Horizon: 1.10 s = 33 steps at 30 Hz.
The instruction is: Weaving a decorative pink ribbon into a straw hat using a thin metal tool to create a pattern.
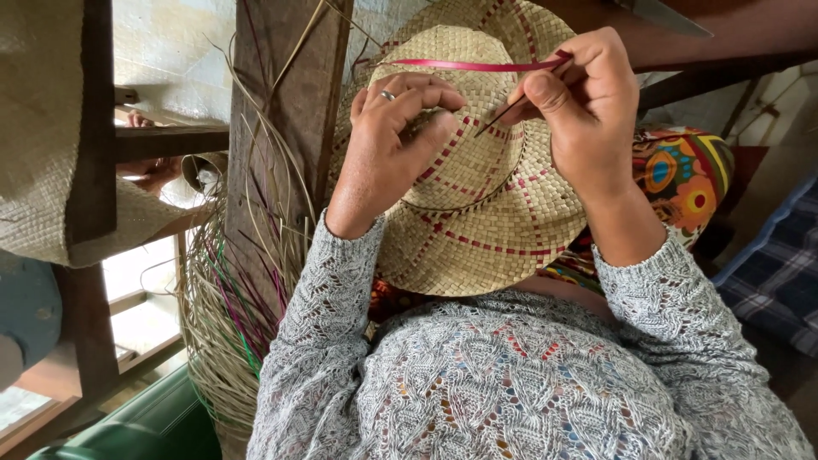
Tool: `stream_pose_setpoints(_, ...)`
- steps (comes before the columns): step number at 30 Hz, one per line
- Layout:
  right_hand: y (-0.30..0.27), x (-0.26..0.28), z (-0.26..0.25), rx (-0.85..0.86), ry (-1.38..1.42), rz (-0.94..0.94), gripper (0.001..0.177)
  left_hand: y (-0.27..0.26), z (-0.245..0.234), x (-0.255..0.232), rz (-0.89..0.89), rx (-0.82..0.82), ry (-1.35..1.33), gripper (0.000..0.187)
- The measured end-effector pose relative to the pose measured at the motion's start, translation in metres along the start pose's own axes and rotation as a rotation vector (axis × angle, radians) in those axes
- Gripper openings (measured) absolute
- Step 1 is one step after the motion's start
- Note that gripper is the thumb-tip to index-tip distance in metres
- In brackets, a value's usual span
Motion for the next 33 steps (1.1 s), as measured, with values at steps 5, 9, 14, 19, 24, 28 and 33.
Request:
stream_pose_setpoints(5,0.002,0.007,0.002,0.056,-0.060,-0.090,0.022,0.004,-0.003,-0.011,0.110,0.157,-0.294,0.030)
stream_pose_setpoints(9,0.000,0.009,0.002,0.048,-0.030,-0.084,0.017,0.003,-0.004,-0.016,0.074,0.212,-0.325,0.032)
stream_pose_setpoints(14,-0.001,0.021,0.007,0.072,-0.154,-0.184,0.016,0.000,-0.002,-0.012,0.044,0.242,-0.392,0.031)
stream_pose_setpoints(19,0.001,0.024,0.012,0.066,-0.190,-0.199,0.016,0.000,-0.004,-0.006,0.016,0.190,-0.371,0.026)
stream_pose_setpoints(24,0.005,0.009,0.009,0.095,-0.151,-0.079,0.021,-0.002,-0.006,-0.004,0.065,0.164,-0.363,0.027)
stream_pose_setpoints(28,0.000,-0.022,0.001,-0.019,0.130,0.101,0.026,-0.002,-0.008,-0.004,0.079,0.148,-0.333,0.022)
stream_pose_setpoints(33,0.003,-0.007,0.007,0.017,0.071,0.042,0.025,-0.002,-0.009,-0.001,0.072,0.135,-0.317,0.022)
Point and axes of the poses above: each hand's wrist, its own y-axis towards the middle knuckle, its own z-axis out of the palm, x = y × z, the point moved 10 cm from there along y, towards the middle knuckle, and after that the axes turned 9 degrees about x, right-handed, at the moved point
